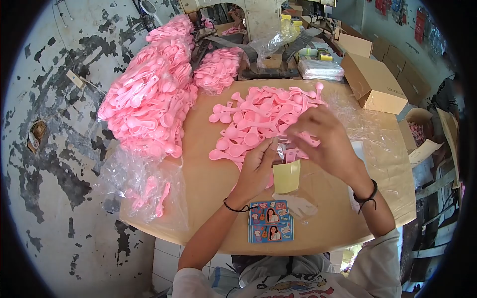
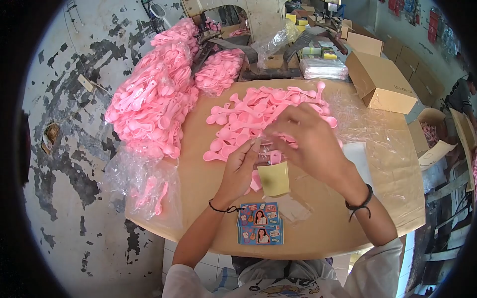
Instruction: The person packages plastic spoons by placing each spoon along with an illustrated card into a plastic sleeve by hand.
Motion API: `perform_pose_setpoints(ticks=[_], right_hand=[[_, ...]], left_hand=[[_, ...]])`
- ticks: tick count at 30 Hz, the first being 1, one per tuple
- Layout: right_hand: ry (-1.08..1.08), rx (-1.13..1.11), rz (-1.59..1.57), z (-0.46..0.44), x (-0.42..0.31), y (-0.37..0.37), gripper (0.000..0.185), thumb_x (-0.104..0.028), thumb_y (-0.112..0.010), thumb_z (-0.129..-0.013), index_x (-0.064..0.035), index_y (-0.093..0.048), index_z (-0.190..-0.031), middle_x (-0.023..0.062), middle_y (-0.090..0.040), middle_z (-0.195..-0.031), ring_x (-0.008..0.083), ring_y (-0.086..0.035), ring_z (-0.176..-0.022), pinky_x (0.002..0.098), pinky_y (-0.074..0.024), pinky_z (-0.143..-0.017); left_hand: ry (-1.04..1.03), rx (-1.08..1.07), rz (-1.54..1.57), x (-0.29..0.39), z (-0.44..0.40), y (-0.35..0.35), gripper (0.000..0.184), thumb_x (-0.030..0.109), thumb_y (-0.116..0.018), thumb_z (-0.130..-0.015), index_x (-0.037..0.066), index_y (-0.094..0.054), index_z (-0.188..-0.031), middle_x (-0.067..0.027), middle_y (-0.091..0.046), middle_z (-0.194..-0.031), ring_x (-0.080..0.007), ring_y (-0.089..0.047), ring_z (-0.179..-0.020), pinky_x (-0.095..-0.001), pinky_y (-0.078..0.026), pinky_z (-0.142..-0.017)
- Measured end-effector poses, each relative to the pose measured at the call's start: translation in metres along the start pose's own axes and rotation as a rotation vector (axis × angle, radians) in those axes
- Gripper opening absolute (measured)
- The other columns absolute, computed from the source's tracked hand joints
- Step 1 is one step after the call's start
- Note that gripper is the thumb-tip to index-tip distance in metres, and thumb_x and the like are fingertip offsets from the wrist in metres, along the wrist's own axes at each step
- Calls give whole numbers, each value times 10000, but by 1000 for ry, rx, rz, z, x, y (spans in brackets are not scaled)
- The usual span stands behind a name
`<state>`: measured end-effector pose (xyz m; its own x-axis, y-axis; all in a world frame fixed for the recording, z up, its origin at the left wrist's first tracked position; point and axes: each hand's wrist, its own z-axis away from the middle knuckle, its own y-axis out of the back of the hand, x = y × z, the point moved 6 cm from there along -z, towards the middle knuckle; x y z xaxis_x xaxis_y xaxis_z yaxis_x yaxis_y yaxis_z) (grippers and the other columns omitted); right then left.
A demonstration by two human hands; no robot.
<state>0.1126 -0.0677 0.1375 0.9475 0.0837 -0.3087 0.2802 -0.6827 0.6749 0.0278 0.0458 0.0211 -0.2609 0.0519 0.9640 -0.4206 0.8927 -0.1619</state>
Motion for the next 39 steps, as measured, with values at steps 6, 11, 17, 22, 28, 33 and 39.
perform_pose_setpoints(ticks=[6, 11, 17, 22, 28, 33, 39], right_hand=[[211, -110, 227, 2, -10, -16, 119, -160, -717, -744, -104, -698, -848, 21, -620, -843, 204, -577, -850, 344, -495, -730], [294, -269, 345, 2, -11, -17, 115, -180, -704, -716, -87, -660, -769, 36, -623, -785, 199, -575, -831, 337, -487, -752], [243, -331, 306, 1, -4, -16, 111, -150, -686, -714, -67, -613, -725, 53, -619, -743, 222, -587, -809, 338, -482, -761], [50, -71, 110, -9, 12, 3, 79, -70, -664, -735, -30, -607, -771, 96, -639, -767, 244, -614, -733, 342, -491, -696], [-97, -215, -94, -6, 32, 99, 128, -79, -632, -864, 23, -600, -792, 26, -604, -687, 96, -571, -626, 259, -437, -543], [-357, -343, -418, 56, 146, 78, 186, -117, -600, -920, 45, -636, -1004, 93, -670, -878, 169, -646, -784, 280, -505, -694], [-456, -207, 82, 93, 145, 83, 301, -116, -610, -918, 28, -592, -1182, 125, -659, -1117, 190, -654, -953, 311, -500, -840]], left_hand=[[169, -134, 235, 6, 3, -7, 256, 121, -427, -1006, -28, -537, -1183, -16, -579, -884, -70, -534, -830, -245, -447, -749], [100, -306, -343, 17, 8, -11, 263, 81, -428, -985, -23, -532, -1203, -63, -619, -933, -115, -579, -849, -257, -463, -783], [151, -391, -652, 26, 10, -20, 284, 59, -401, -995, -30, -486, -1252, -88, -630, -992, -146, -608, -842, -251, -466, -817], [-86, -244, -134, 16, 5, -18, 310, 117, -352, -1038, -33, -440, -1295, -122, -601, -1162, -184, -633, -987, -286, -487, -900], [121, -177, 170, 1, 0, -12, 324, 203, -354, -1051, 18, -481, -1285, -88, -608, -1158, -159, -613, -1023, -281, -505, -865], [249, -128, 191, -10, 1, -17, 350, 274, -447, -1028, 26, -528, -1262, -48, -638, -1081, -95, -615, -946, -248, -505, -816], [277, -134, 30, -37, -3, -5, 362, 226, -468, -1020, -12, -532, -1286, -59, -628, -1132, -104, -605, -972, -263, -513, -832]])
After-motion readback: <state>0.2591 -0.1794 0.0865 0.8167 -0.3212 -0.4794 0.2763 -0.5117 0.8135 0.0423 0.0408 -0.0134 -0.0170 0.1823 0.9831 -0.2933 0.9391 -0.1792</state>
